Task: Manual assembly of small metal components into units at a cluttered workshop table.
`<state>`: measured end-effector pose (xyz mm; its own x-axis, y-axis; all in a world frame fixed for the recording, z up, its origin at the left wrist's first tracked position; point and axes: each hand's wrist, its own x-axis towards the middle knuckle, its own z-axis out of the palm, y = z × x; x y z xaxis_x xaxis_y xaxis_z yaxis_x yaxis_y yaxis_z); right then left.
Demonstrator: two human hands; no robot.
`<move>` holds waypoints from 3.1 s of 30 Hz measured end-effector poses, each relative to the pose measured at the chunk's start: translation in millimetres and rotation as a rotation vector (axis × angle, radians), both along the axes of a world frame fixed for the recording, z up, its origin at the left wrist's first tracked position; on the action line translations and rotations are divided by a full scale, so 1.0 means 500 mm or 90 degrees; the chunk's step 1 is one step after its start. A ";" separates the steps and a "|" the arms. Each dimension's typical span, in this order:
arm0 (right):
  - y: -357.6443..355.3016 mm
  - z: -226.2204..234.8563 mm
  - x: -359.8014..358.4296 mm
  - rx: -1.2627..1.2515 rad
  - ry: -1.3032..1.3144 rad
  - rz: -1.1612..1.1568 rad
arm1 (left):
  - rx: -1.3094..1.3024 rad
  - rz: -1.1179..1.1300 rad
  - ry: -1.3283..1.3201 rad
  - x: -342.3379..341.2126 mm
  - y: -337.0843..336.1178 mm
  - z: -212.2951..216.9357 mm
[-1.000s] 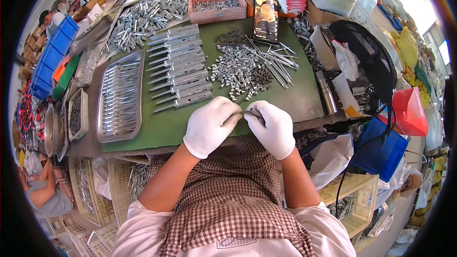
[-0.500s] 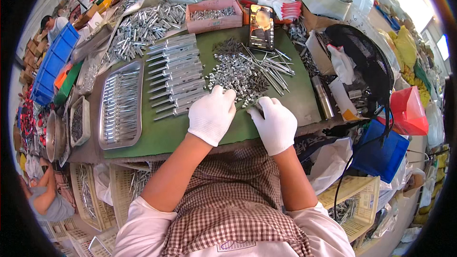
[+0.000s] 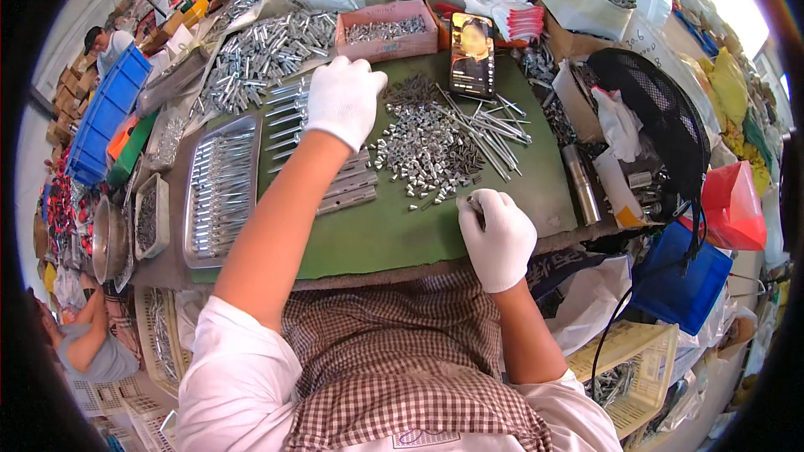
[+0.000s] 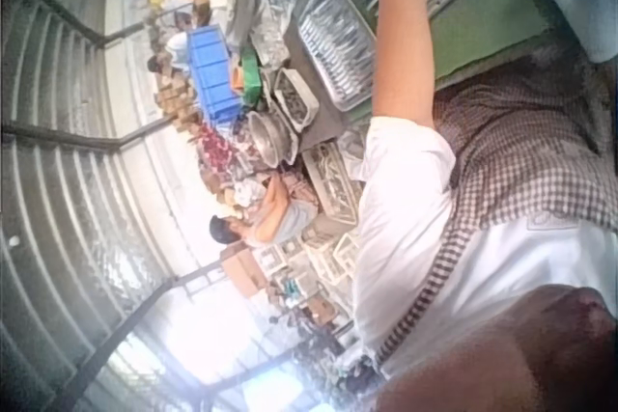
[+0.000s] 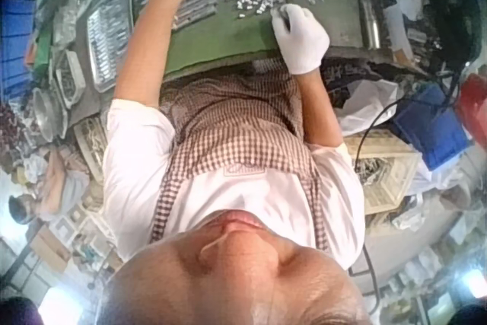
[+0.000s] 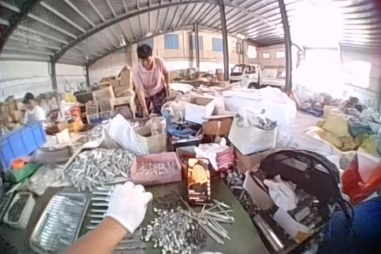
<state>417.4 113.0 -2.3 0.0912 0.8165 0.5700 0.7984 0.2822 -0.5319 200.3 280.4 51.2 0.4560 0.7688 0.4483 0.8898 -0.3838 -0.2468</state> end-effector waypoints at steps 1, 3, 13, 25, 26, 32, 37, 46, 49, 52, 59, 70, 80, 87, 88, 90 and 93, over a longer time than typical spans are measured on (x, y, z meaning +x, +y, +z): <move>-0.001 0.003 -0.002 0.003 0.005 0.002 | 0.003 0.001 0.001 -0.001 0.020 -0.004; -0.002 0.002 -0.002 0.008 0.013 0.002 | 0.006 -0.024 0.048 0.012 0.048 -0.005; 0.001 0.001 0.001 0.012 0.007 0.005 | -0.208 0.187 0.183 0.067 0.099 -0.014; 0.003 0.013 0.017 -0.023 0.133 0.099 | -0.233 -0.273 -0.356 0.058 -0.197 0.026; 0.000 0.027 0.012 -0.021 0.132 0.104 | -0.271 -0.267 -0.369 0.056 -0.235 0.022; -0.016 0.050 -0.013 -0.259 0.261 0.294 | -0.245 -0.194 -0.455 0.050 -0.332 -0.021; -0.022 0.053 -0.026 -0.226 0.263 0.298 | -0.243 -0.194 -0.454 0.035 -0.348 -0.033; -0.032 0.038 -0.030 -0.120 0.134 0.268 | -0.366 -0.132 -0.560 0.042 -0.358 -0.041; -0.034 0.031 -0.021 -0.054 0.109 0.285 | -0.477 -0.115 -0.650 0.047 -0.356 -0.025; -0.027 0.035 -0.008 -0.076 0.138 0.247 | -0.410 -0.087 -0.610 0.040 -0.330 -0.025; -0.007 0.016 0.004 -0.114 0.206 0.151 | -0.092 -0.112 -0.265 0.035 -0.210 -0.048; -0.004 0.016 0.015 -0.112 0.250 0.201 | -0.250 -0.215 -0.384 0.066 -0.287 -0.028; -0.011 0.024 0.020 -0.145 0.244 0.286 | -0.300 -0.206 -0.627 0.089 -0.339 -0.057; -0.015 0.017 0.008 -0.080 0.254 0.188 | -0.208 -0.115 -0.506 0.081 -0.314 -0.065; -0.014 0.020 0.008 -0.090 0.253 0.179 | -0.176 -0.079 -0.458 0.078 -0.301 -0.064; -0.008 0.017 0.009 -0.099 0.246 0.167 | -0.109 -0.052 -0.343 0.076 -0.266 -0.063; -0.008 0.015 0.007 -0.087 0.252 0.160 | -0.103 -0.041 -0.253 0.071 -0.242 -0.069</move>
<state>421.1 108.8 5.2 0.0702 0.9057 0.4181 0.4439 0.3470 -0.8262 235.7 159.2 16.9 0.3220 0.8192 0.4746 0.8761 -0.4478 0.1785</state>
